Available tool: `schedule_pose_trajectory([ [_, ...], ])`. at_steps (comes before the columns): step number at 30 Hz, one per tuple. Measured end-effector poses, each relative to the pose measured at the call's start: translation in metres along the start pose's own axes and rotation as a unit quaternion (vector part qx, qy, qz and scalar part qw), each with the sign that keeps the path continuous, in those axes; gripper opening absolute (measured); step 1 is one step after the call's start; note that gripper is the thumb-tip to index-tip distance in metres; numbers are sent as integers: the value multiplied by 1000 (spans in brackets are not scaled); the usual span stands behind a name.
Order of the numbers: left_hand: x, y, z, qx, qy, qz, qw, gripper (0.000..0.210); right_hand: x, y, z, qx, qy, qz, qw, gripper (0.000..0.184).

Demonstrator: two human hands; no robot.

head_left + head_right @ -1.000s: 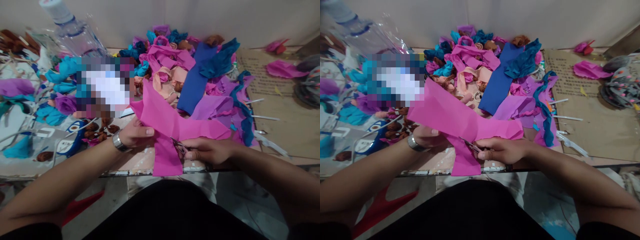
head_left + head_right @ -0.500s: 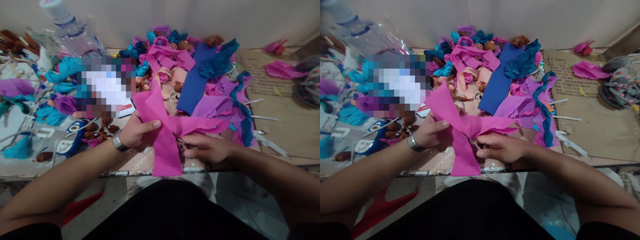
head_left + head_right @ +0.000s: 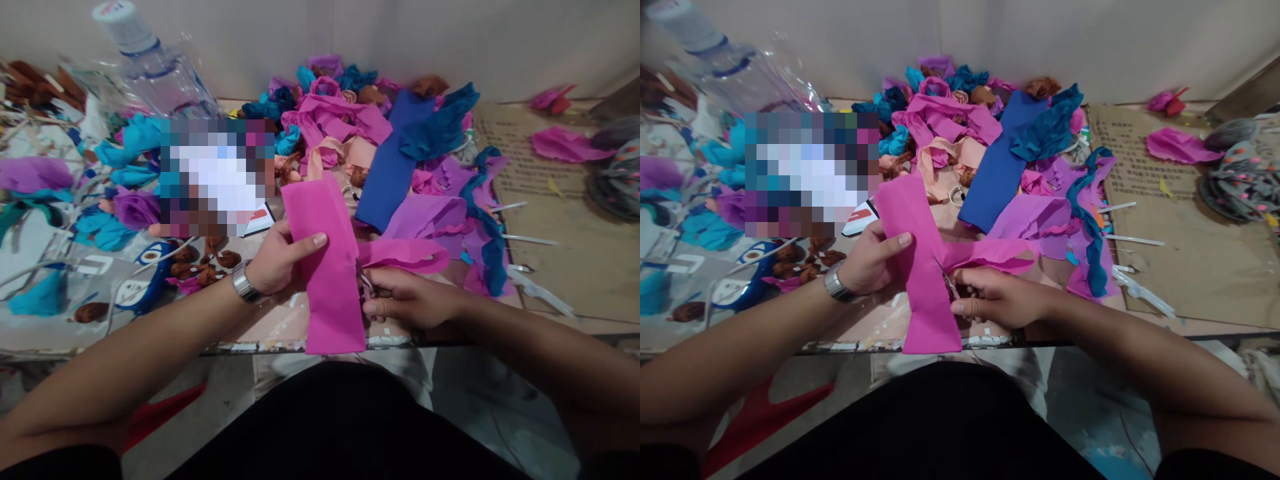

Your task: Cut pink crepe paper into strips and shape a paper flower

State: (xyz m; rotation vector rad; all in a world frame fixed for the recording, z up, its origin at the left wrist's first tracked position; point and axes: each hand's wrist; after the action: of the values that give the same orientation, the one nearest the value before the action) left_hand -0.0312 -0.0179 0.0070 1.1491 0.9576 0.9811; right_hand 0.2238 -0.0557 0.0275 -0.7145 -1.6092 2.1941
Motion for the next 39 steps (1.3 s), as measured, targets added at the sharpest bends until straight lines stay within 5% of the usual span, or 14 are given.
schedule_pose_trajectory([
  [14, 3, -17, -7, 33, 26, 17, 999, 34, 4, 8, 8, 156, 54, -1, 986, 32],
  [39, 1, -10, -2, 55, 73, 33, 995, 35, -1, 12, 11, 40, 66, -3, 997, 38],
])
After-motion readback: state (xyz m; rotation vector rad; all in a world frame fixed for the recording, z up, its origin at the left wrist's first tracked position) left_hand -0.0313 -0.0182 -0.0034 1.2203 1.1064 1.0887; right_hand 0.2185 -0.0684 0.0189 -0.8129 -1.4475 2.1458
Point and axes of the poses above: each hand's wrist, its own x-axis towards the middle knuckle, its own z-axis out of the palm, y = z × x, and after that the axes turned 14 degrees about x, right-handed
